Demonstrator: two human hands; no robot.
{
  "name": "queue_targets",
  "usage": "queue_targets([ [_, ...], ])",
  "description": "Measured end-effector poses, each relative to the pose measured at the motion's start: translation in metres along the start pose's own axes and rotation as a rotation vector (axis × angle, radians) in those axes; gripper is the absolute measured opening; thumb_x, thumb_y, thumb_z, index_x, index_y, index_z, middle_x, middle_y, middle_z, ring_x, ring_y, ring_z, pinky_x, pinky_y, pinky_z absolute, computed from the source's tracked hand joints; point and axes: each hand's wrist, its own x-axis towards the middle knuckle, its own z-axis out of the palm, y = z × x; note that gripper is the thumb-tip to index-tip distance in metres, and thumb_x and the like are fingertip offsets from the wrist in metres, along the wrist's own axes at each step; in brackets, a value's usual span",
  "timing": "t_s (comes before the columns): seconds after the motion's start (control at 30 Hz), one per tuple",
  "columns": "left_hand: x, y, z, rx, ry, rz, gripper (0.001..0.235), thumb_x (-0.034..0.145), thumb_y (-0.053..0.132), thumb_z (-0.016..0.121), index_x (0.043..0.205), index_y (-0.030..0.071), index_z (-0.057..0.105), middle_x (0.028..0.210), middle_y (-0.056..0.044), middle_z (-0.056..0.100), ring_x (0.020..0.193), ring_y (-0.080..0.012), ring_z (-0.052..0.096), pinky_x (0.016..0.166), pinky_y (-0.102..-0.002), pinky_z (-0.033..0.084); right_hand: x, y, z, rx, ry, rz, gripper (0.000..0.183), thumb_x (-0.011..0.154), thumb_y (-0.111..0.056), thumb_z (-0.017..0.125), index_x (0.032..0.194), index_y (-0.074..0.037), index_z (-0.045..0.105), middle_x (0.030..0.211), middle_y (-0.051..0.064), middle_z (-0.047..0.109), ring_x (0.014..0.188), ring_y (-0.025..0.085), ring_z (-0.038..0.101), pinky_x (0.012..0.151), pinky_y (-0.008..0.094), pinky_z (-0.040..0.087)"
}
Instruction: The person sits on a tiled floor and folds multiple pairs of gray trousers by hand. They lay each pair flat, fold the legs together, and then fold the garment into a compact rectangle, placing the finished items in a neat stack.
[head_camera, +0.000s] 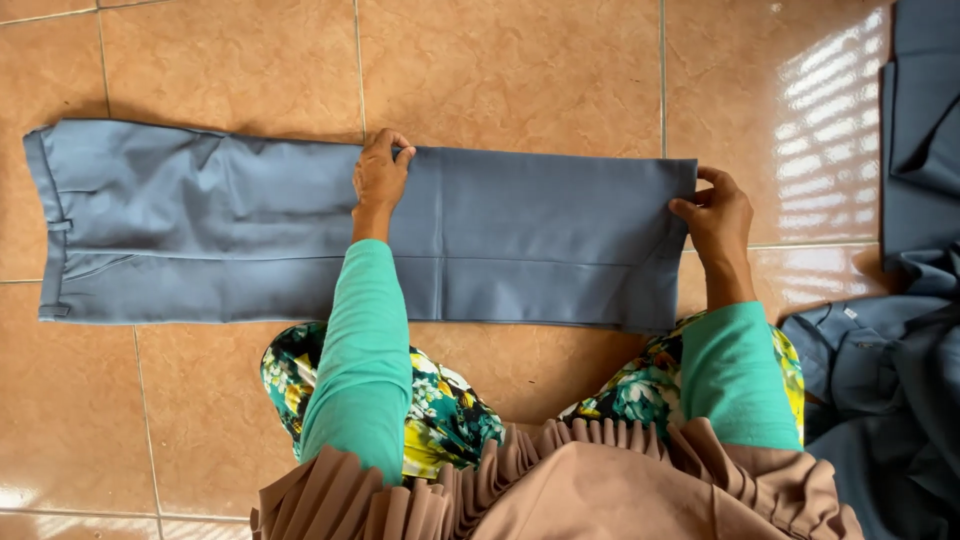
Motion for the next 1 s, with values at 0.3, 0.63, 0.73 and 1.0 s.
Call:
queue_targets([
  [0.3,-0.075,0.037,0.027,0.175,0.423,0.224,0.057,0.098,0.025,0.075,0.146,0.016,0.045,0.156,-0.019,0.027,0.136,-0.0451,0.049,0.098,-0.057,0.052,-0.062,-0.034,0.004,-0.491,-0.064,0.133,0.076,0.085,-0.052,0.087,0.124,0.007,0.059,0.107,0.032,0.067,0.104,0.054,0.066,0.083,0.064,0.054],
  [0.63,-0.174,0.034,0.077,0.309,0.329,0.02,0.053,0.109,0.044,0.041,0.156,0.02,0.038,0.167,-0.02,0.022,0.155,-0.0421,0.018,0.121,-0.067,0.009,-0.084,-0.052,0.02,-0.027,-0.164,0.163,0.052,0.084,-0.034,0.086,0.113,0.004,0.066,0.1,0.021,0.065,0.098,0.041,0.068,0.082,0.052,0.054],
  [0.73,-0.184,0.033,0.084,0.358,0.291,0.021,0.055,0.109,0.048,0.038,0.158,0.023,0.036,0.167,-0.018,0.024,0.155,-0.0396,0.02,0.12,-0.068,0.006,-0.088,-0.091,-0.004,0.651,-0.134,0.172,0.039,0.091,-0.022,0.083,0.12,-0.007,0.062,0.102,0.009,0.069,0.094,0.023,0.074,0.08,0.037,0.06],
  [1.0,-0.213,0.068,0.127,0.402,0.353,0.178,0.061,0.105,0.05,0.041,0.157,0.018,0.041,0.167,-0.012,0.03,0.153,-0.0383,0.028,0.123,-0.065,0.015,-0.101,-0.125,-0.044,1.148,-0.057,0.324,0.043,0.076,-0.025,0.082,0.115,-0.012,0.071,0.102,0.001,0.076,0.089,0.013,0.073,0.087,0.023,0.06],
])
